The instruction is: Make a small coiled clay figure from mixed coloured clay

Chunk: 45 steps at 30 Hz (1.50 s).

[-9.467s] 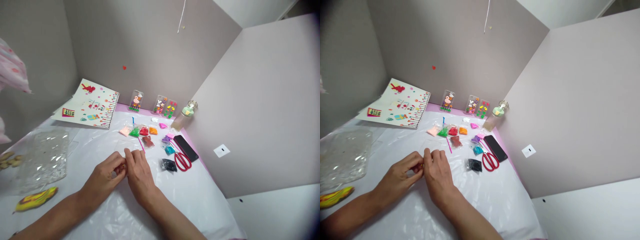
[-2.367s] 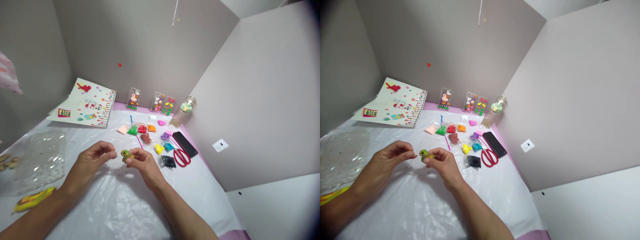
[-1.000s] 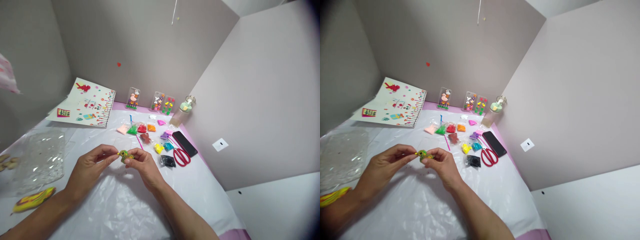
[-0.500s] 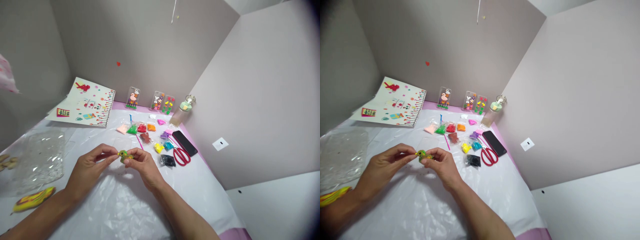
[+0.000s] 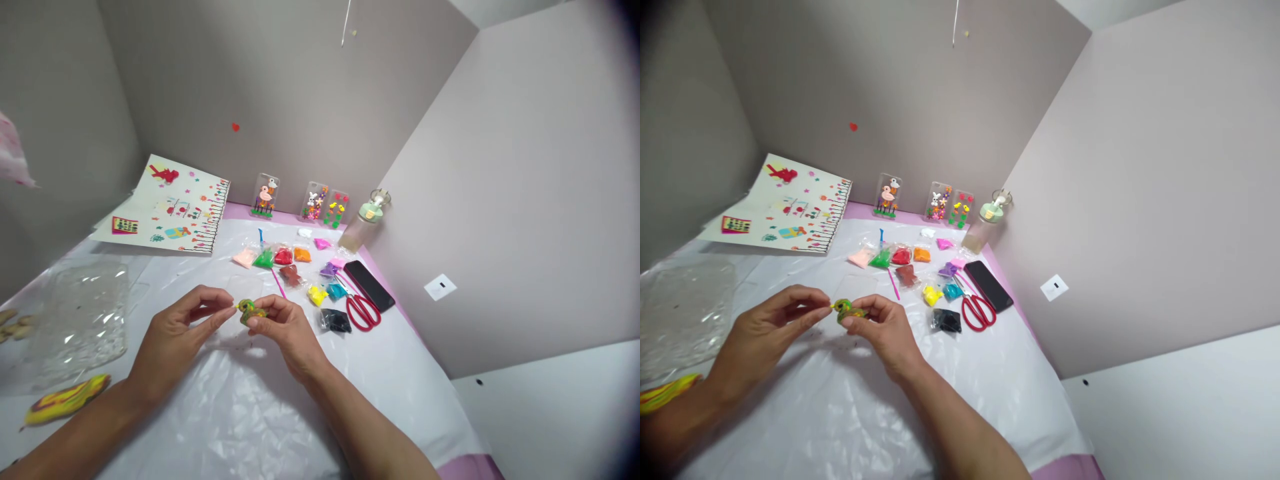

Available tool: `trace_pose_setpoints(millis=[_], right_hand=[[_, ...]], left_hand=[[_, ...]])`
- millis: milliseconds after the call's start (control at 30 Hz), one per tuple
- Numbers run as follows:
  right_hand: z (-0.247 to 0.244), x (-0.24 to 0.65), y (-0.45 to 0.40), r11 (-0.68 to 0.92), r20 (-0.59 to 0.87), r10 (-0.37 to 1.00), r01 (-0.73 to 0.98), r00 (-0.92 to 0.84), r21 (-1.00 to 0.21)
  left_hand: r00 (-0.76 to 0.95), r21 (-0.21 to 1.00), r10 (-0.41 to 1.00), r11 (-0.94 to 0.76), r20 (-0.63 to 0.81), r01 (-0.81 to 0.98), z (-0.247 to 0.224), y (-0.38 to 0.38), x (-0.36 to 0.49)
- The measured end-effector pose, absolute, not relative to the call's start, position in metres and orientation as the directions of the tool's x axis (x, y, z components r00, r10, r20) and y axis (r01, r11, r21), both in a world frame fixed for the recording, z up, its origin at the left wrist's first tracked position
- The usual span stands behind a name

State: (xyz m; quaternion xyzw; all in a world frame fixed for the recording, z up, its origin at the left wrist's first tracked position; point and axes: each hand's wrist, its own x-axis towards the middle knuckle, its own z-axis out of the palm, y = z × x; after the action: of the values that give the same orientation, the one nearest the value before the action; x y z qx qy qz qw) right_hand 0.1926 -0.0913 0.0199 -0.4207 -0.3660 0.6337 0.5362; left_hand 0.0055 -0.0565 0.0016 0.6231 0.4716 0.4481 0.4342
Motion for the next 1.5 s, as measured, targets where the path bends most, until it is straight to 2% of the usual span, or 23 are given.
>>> trace_pose_setpoints(millis=[400, 600, 833, 933, 1067, 1200, 1333, 1500], right_hand=[[0.020, 0.192, -0.092, -0.170, -0.150, 0.985, -0.359, -0.081, -0.918], [0.021, 0.192, -0.092, -0.169, -0.153, 0.986, -0.360, -0.073, -0.917], [0.021, 0.191, -0.091, -0.177, -0.157, 0.984, -0.346, -0.085, -0.921], [0.020, 0.192, -0.092, -0.165, -0.147, 0.986, -0.346, -0.077, -0.924], [0.020, 0.193, -0.093, -0.111, -0.106, 0.994, -0.317, -0.033, -0.942], [0.022, 0.192, -0.095, -0.064, -0.071, 0.997, -0.251, 0.020, -0.966], [0.025, 0.191, -0.096, -0.048, -0.054, 0.998, -0.211, 0.024, -0.976], [0.024, 0.189, -0.096, -0.029, -0.033, 0.999, -0.190, 0.016, -0.981]], left_hand=[[0.223, 0.881, 0.897, -0.426, 0.382, 0.206, 0.008, -0.060, 0.008], [0.218, 0.850, 0.879, -0.470, 0.425, 0.239, 0.009, -0.062, 0.007], [0.247, 0.774, 0.804, -0.591, 0.541, 0.228, 0.006, -0.060, 0.008], [0.238, 0.828, 0.854, -0.512, 0.463, 0.229, 0.006, -0.060, 0.007], [0.197, 0.940, 0.957, -0.256, 0.213, 0.226, 0.005, -0.056, 0.005], [0.245, 0.950, 0.968, -0.131, 0.061, 0.283, 0.005, -0.051, 0.002], [0.296, 0.952, 0.955, -0.107, 0.018, 0.286, 0.007, -0.051, 0.002], [0.294, 0.950, 0.955, -0.125, 0.037, 0.287, 0.010, -0.052, 0.004]])
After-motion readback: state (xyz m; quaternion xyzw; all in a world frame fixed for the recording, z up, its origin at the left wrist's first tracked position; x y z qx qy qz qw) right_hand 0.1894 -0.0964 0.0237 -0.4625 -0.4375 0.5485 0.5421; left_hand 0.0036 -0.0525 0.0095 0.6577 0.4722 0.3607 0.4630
